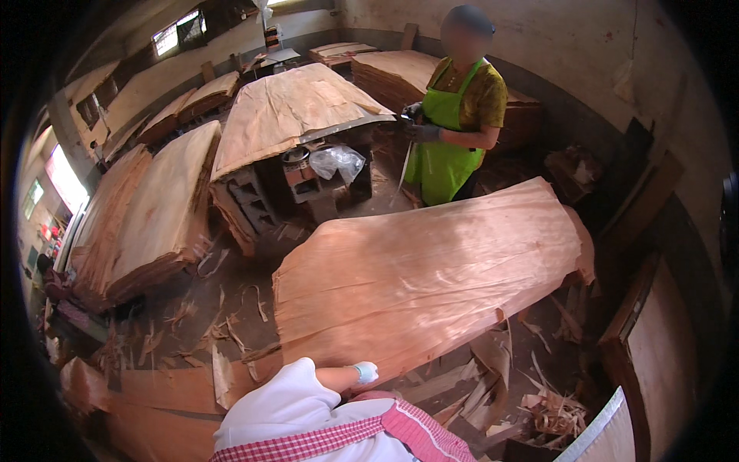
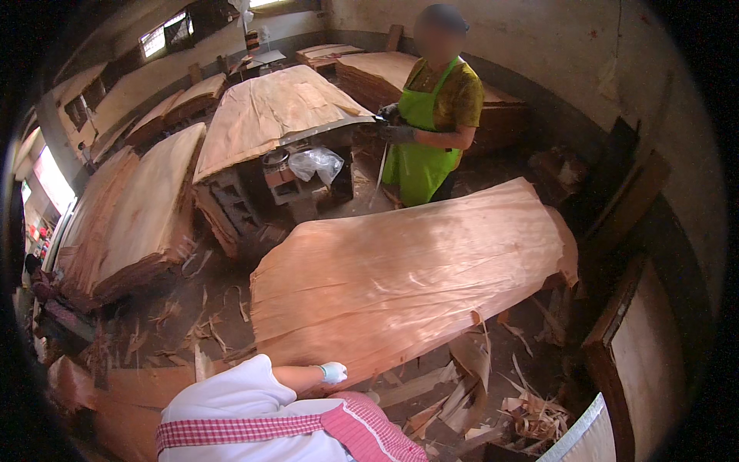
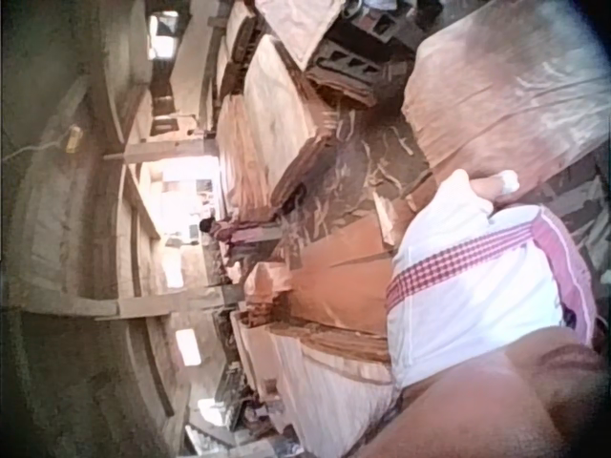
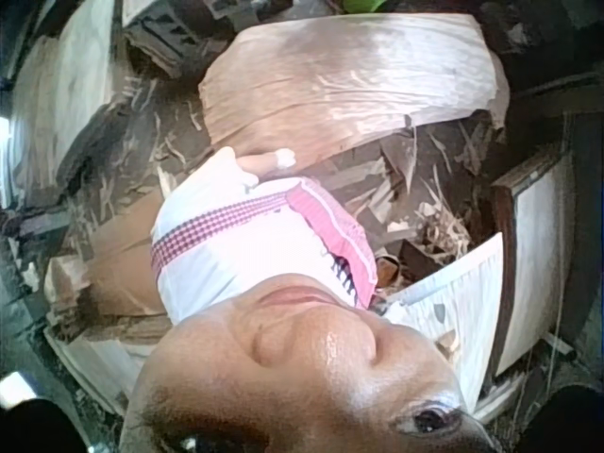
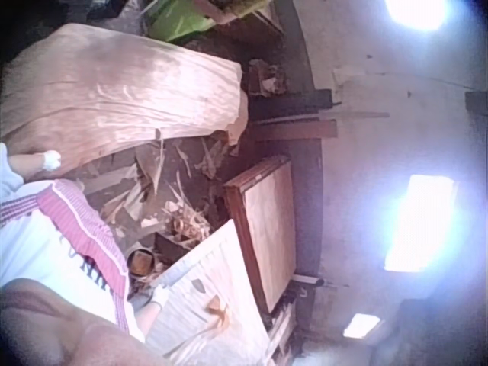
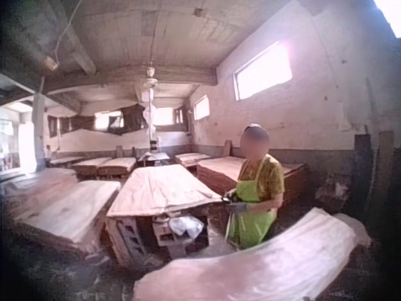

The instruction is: The person trims wood veneer sheets using a hand tool, peeling away thin strips and applying small pieces of white tape to secure edges or joints.

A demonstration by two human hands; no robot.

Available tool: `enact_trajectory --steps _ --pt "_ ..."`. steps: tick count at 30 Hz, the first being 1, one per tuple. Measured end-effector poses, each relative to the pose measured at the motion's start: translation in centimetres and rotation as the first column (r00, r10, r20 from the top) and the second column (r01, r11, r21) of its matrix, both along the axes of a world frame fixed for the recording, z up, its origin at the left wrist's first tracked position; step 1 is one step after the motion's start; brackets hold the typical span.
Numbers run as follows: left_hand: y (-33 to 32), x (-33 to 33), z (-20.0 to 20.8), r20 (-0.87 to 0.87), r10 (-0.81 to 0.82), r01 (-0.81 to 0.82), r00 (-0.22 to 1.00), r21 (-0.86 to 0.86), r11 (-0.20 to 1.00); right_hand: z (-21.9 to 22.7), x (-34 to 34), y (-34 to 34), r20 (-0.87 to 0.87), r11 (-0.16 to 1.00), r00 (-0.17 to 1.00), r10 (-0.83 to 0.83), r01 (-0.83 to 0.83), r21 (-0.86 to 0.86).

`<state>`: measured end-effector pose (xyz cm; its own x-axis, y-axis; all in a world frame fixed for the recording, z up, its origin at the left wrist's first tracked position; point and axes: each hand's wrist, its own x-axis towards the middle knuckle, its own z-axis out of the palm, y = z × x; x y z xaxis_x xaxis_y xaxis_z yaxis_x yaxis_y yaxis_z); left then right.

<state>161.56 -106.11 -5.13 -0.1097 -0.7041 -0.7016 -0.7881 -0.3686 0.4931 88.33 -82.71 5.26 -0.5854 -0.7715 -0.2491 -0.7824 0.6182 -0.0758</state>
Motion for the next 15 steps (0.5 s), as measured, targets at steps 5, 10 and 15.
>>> enact_trajectory --steps 5,10,15 --pt "-0.8 -0.2 -0.3 0.032 -0.053 0.053 0.998 0.020 0.998 2.9 2.9 -0.9 0.114 0.997 0.992 -0.051 0.057 -0.052" --pt "-0.7 0.3 0.0 0.057 -0.066 0.064 0.996 0.036 0.997 0.6 1.1 0.4 0.253 0.987 0.957 -0.145 0.158 -0.031" --pt "0.0 1.1 -1.2 0.134 -0.159 0.161 0.978 0.000 0.987 5.8 6.1 -2.6 0.463 0.899 0.773 -0.434 0.406 0.165"
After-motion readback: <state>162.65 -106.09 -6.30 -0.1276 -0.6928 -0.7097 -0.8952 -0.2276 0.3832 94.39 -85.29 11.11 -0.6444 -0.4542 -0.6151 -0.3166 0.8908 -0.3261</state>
